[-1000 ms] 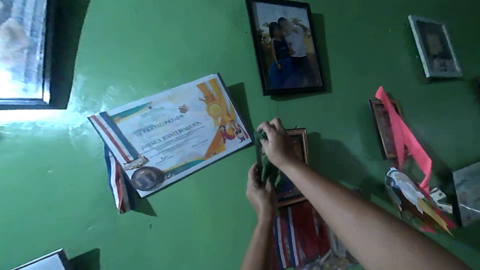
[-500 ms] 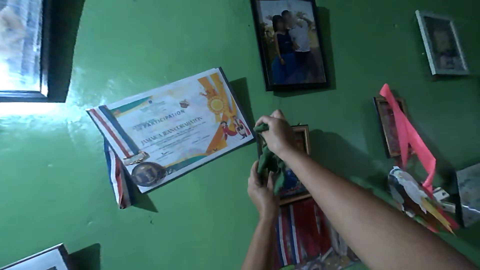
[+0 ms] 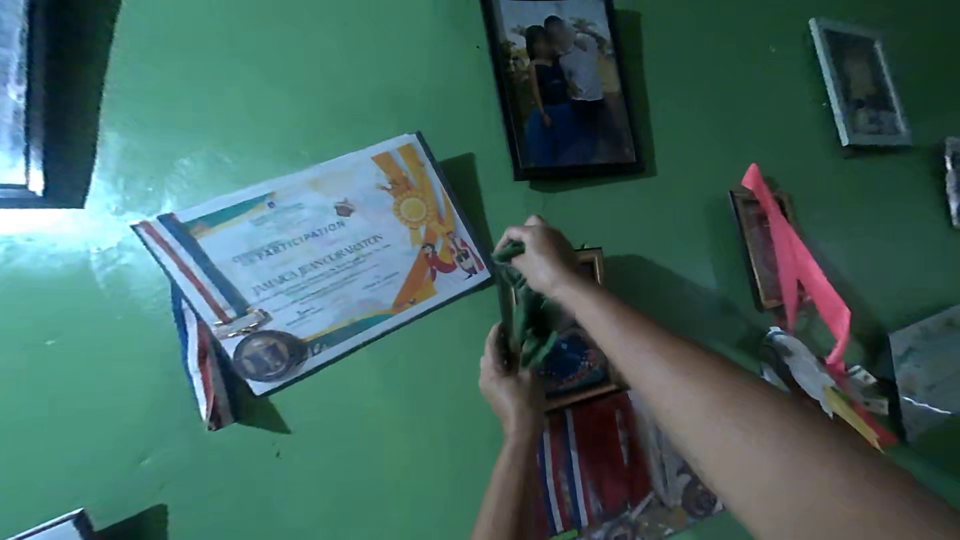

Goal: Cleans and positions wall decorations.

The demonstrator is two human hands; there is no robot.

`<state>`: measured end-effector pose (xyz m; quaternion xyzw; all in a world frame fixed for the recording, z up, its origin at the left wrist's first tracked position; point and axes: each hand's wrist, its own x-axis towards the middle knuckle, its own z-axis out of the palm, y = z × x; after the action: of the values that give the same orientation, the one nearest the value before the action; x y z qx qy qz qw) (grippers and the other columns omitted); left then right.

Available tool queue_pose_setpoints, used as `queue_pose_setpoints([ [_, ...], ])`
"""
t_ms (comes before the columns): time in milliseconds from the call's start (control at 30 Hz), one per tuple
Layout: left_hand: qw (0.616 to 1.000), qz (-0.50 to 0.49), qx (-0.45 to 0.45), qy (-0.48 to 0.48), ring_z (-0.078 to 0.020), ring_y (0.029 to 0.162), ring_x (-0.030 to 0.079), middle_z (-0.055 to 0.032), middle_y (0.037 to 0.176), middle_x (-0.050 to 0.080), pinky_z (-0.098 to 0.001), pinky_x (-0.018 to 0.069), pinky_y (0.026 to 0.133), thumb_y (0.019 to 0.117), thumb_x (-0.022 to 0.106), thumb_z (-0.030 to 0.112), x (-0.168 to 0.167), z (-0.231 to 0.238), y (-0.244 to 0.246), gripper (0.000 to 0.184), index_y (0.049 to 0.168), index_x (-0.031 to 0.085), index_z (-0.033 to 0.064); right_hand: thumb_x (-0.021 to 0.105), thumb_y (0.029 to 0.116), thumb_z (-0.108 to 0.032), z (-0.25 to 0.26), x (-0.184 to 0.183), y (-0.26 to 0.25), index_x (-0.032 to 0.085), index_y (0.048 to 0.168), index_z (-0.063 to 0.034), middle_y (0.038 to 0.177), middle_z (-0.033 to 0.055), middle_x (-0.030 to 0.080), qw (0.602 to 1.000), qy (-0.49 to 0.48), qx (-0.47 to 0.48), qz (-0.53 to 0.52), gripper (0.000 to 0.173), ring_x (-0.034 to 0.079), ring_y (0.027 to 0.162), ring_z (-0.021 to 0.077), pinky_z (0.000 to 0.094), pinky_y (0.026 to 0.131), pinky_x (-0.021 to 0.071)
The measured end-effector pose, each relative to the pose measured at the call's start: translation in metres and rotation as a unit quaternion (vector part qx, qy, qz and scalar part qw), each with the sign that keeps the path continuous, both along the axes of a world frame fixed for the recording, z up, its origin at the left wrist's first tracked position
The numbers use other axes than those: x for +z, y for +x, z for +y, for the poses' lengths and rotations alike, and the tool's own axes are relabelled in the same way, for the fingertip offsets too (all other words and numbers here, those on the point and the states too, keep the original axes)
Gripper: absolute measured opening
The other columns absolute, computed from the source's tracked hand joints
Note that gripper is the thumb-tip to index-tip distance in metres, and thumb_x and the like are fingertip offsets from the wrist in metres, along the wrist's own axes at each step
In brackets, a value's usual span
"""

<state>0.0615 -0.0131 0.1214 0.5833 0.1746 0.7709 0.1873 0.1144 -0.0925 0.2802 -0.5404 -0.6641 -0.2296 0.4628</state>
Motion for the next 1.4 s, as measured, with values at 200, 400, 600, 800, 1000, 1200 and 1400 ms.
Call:
queue_pose_setpoints([
  [200,1.000,0.004,-0.006,0.005,-0.0228,0.098,0.065,-0.0165,0.117,0.066,-0.0413,0.0541,0.086,0.0916,0.076,0.012,-0.001,-0.001,-0.001,0.051,0.138,0.057,0.0020,0.072,0.0949,-0.013,-0.010,0.015,0.107,0.071,0.121,-0.0027,0.122,0.0251,0.067,0.994,-0.043,-0.056,0.089,0.028,0.063,0.116,0.0421,0.0632,0.099,0.0470],
  [400,1.000,0.001,-0.003,0.007,-0.0158,0.093,0.066,-0.0143,0.113,0.068,-0.0345,0.0546,0.083,0.0913,0.076,0.010,0.001,-0.002,0.000,0.049,0.136,0.058,0.0015,0.061,0.1036,-0.026,-0.017,-0.002,0.125,0.057,0.141,-0.0033,0.140,0.0255,0.056,0.954,0.123,0.050,0.267,0.044,0.054,0.131,0.0390,0.0572,0.107,0.0436],
  [600,1.000,0.003,-0.004,0.016,-0.0148,0.092,0.066,-0.0127,0.112,0.068,-0.0339,0.0551,0.081,0.0922,0.074,0.010,0.000,-0.002,0.000,0.046,0.134,0.058,0.0017,0.059,0.0965,0.006,0.025,-0.070,0.087,0.072,0.124,-0.0022,0.133,0.0251,0.060,0.934,0.270,0.038,0.230,0.031,0.060,0.123,0.0348,0.0440,0.103,0.0496],
  [800,1.000,0.011,-0.007,0.013,-0.0161,0.091,0.065,-0.0137,0.114,0.067,-0.0352,0.0550,0.081,0.0929,0.074,0.011,-0.002,-0.002,-0.001,0.047,0.136,0.057,0.0018,0.061,0.0884,0.015,0.005,-0.136,0.092,0.073,0.112,0.0029,0.123,0.0222,0.064,0.959,0.189,0.003,0.213,0.029,0.065,0.110,0.0330,0.0460,0.094,0.0545],
  [1000,1.000,0.022,0.010,0.009,-0.0185,0.093,0.066,-0.0157,0.114,0.067,-0.0377,0.0550,0.083,0.0933,0.073,0.010,0.000,-0.004,-0.003,0.047,0.136,0.057,0.0011,0.062,0.0893,0.015,-0.010,-0.119,0.096,0.072,0.114,0.0005,0.130,0.0223,0.062,0.964,0.105,0.000,0.245,0.030,0.061,0.119,0.0354,0.0498,0.099,0.0510],
  [1200,0.999,0.019,0.023,0.014,-0.0163,0.087,0.065,-0.0150,0.111,0.067,-0.0349,0.0544,0.078,0.0934,0.073,0.010,-0.003,-0.002,-0.001,0.047,0.136,0.056,0.0005,0.065,0.0930,0.007,-0.007,-0.053,0.101,0.069,0.120,-0.0045,0.132,0.0206,0.062,0.964,0.101,0.018,0.244,0.030,0.059,0.123,0.0348,0.0513,0.102,0.0487],
  [1400,1.000,0.017,0.013,0.014,-0.0168,0.090,0.065,-0.0149,0.113,0.067,-0.0361,0.0541,0.081,0.0943,0.072,0.012,-0.003,-0.004,-0.001,0.047,0.136,0.056,0.0007,0.065,0.0863,0.016,-0.014,-0.116,0.101,0.070,0.111,0.0028,0.126,0.0236,0.060,0.978,0.048,-0.012,0.201,0.029,0.060,0.117,0.0357,0.0485,0.099,0.0506],
])
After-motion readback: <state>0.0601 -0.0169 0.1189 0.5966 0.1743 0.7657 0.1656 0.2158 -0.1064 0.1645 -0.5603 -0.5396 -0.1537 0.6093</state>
